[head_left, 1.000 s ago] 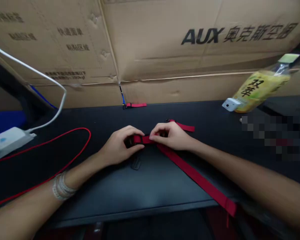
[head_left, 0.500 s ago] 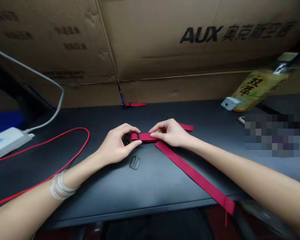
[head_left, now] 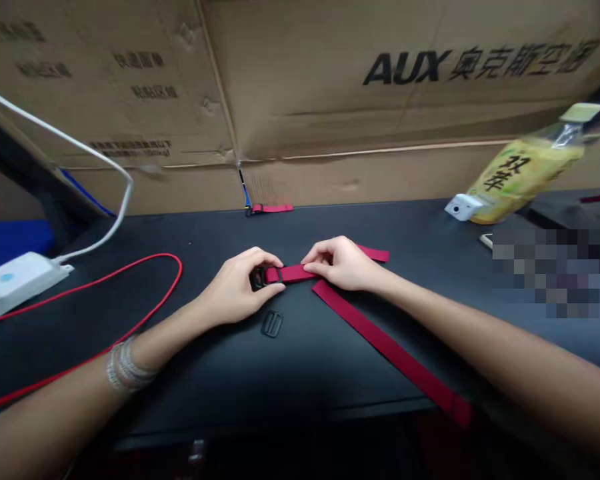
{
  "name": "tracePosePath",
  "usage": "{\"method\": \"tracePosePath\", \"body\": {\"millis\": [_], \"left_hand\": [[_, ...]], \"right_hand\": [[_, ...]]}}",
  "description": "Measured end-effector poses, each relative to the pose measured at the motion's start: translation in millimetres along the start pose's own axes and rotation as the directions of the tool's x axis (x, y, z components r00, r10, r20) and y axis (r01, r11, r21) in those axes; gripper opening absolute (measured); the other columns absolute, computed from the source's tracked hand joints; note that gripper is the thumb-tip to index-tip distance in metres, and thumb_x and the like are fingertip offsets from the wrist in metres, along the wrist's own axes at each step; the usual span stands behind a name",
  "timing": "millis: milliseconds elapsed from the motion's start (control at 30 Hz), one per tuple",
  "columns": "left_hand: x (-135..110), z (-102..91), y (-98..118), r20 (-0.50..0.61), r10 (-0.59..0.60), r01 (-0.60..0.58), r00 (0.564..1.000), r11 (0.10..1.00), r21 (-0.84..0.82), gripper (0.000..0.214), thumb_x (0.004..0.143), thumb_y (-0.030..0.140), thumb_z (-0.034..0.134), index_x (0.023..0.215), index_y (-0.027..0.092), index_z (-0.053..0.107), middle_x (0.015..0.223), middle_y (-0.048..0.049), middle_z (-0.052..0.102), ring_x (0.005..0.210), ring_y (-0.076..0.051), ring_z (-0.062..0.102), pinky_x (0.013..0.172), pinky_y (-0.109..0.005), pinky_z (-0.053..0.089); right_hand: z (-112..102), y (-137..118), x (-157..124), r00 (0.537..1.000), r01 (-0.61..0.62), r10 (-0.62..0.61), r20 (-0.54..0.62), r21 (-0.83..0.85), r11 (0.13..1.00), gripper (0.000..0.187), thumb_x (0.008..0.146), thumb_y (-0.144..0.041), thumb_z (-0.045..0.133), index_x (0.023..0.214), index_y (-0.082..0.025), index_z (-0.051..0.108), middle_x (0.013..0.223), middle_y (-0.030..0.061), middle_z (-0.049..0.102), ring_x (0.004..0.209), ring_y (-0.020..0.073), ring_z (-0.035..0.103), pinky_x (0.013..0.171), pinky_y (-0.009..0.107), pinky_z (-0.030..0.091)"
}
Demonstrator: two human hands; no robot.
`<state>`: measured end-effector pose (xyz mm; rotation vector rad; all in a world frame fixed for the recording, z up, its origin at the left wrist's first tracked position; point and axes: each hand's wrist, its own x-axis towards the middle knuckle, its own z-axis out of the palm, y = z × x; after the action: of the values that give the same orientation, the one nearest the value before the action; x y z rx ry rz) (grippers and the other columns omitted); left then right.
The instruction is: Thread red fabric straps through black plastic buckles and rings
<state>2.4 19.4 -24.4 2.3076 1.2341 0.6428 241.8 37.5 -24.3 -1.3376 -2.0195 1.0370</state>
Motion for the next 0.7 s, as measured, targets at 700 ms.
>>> {"method": "tracePosePath", "body": {"millis": [700], "left_hand": [[-4.6,0.5,-1.4,0.122,0.087,-0.088,0.989,0.996,0.002,0.03,0.091,0.042,0.064,0.111,0.02,0.07,0.11,-0.0071,0.067,0.098,-0.02,0.062,0.092,-0.036,0.05]], "right_hand": [[-71.5,12.5,6.5,0.994,-0.111,0.109,-0.025,-0.215,0.97,0.026,0.079,-0.04,0.072,0.085,-0.015,0.077,0.084,0.0063,0.076,0.072,0.0119,0.067,0.068,0.024,0.053]]}}
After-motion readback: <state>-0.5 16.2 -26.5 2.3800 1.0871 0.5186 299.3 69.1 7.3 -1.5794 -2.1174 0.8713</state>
